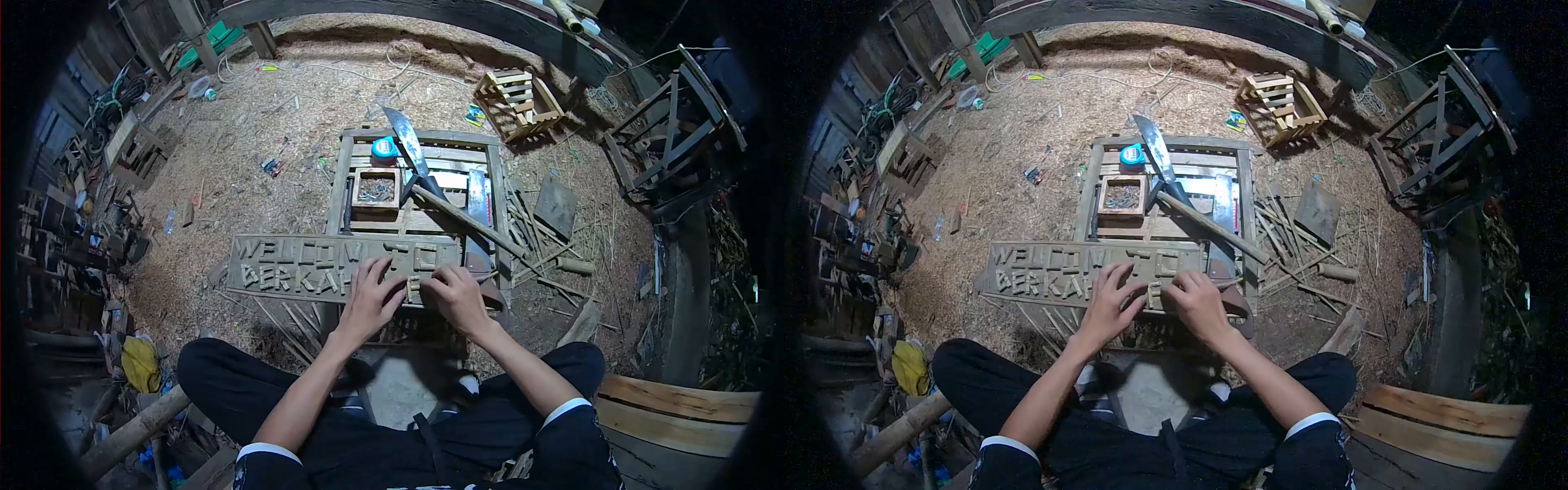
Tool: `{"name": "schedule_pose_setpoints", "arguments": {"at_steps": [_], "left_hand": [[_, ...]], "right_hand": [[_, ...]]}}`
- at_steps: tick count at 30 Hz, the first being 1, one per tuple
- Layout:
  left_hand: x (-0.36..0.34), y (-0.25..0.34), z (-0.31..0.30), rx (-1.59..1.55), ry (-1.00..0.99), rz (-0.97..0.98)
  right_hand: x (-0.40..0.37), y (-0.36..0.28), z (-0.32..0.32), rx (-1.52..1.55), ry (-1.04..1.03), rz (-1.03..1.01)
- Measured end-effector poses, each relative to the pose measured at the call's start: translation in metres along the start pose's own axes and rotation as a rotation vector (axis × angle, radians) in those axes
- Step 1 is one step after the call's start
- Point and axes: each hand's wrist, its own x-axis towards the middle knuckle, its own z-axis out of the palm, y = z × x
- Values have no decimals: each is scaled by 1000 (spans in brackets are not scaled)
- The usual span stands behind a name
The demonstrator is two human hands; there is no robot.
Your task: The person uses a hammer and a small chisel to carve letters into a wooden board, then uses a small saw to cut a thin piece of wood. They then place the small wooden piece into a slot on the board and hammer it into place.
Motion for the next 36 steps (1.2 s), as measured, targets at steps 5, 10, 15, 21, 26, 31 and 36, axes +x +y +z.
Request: {"name": "schedule_pose_setpoints", "arguments": {"at_steps": [5, 10, 15, 21, 26, 31, 36], "left_hand": [[4, -1, 5, 18, 32, 60], [6, -1, 4, -8, 20, 63], [2, -4, 5, 29, -3, 124], [3, -2, 2, 134, -30, 186], [3, 0, 3, 114, -26, 177], [3, 1, 3, 85, -16, 155], [2, 0, 4, 67, -15, 147]], "right_hand": [[-1, 1, 3, 43, 43, 10], [1, -2, -5, 157, 73, 10], [-3, -6, -3, 180, 34, 126], [-1, -8, 2, 285, 73, 252], [0, -9, 2, 290, 64, 289], [2, -9, 5, 305, 58, 321], [5, -11, 4, 311, 34, 349]]}}
